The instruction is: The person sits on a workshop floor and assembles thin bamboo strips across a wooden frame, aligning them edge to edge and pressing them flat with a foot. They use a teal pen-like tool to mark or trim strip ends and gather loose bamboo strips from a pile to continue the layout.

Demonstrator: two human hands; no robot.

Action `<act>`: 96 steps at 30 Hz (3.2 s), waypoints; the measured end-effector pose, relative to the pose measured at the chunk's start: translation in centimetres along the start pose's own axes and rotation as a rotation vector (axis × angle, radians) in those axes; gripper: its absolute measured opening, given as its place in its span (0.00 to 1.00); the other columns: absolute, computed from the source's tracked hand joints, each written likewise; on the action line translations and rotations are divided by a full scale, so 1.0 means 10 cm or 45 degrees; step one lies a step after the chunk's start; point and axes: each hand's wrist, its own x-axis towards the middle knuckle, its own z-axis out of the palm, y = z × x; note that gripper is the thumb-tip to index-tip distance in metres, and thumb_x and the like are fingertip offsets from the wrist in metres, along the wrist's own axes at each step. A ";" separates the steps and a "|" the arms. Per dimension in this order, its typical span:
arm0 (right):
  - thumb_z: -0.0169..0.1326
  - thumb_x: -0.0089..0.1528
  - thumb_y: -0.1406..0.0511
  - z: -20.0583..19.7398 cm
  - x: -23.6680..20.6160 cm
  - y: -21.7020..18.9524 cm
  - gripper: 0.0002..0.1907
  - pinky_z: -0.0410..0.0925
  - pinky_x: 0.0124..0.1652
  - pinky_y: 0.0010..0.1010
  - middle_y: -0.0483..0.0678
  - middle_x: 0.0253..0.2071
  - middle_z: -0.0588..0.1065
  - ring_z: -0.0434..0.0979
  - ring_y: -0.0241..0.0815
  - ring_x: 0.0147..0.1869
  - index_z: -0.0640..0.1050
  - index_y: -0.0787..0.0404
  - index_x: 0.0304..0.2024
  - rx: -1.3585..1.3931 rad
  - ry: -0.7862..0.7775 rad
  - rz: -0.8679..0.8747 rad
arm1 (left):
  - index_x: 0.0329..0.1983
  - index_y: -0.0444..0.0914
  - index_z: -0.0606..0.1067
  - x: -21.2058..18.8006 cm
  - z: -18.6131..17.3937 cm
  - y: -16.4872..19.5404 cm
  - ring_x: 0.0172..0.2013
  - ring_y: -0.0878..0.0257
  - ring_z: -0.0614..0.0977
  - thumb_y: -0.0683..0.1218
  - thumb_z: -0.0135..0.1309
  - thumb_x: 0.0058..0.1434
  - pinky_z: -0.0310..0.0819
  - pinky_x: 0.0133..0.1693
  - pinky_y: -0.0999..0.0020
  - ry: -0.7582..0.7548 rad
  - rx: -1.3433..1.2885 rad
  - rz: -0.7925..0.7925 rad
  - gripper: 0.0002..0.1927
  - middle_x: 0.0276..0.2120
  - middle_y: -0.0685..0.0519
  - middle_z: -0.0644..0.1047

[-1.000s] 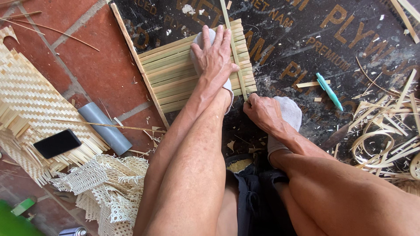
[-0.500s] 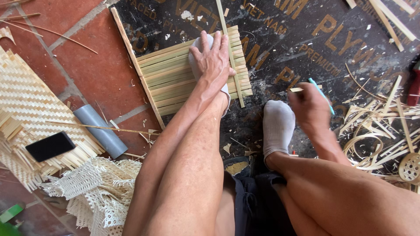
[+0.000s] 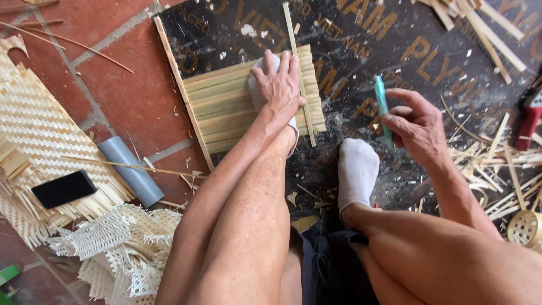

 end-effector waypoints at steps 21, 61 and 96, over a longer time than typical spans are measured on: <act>0.59 0.68 0.69 0.73 0.83 -0.62 0.11 0.80 0.40 0.25 0.52 0.45 0.80 0.85 0.39 0.45 0.76 0.65 0.52 0.112 -0.130 -0.445 | 0.72 0.38 0.61 -0.02 -0.09 0.00 0.70 0.34 0.54 0.61 0.75 0.37 0.51 0.59 0.23 0.017 0.028 0.006 0.60 0.72 0.46 0.61; 0.62 0.59 0.57 0.90 0.52 -0.11 0.14 0.76 0.40 0.35 0.52 0.35 0.83 0.85 0.43 0.36 0.85 0.58 0.42 -0.613 -0.398 -0.277 | 0.73 0.40 0.60 -0.02 -0.18 0.07 0.71 0.35 0.54 0.63 0.74 0.39 0.52 0.58 0.29 -0.091 0.148 -0.023 0.60 0.72 0.48 0.60; 0.61 0.71 0.68 1.12 1.47 -0.05 0.04 0.77 0.32 0.31 0.54 0.38 0.82 0.84 0.43 0.37 0.80 0.64 0.47 -0.508 0.011 -1.210 | 0.72 0.41 0.61 0.00 -0.03 0.07 0.70 0.35 0.57 0.48 0.50 0.65 0.50 0.58 0.25 0.039 0.165 -0.005 0.32 0.71 0.50 0.62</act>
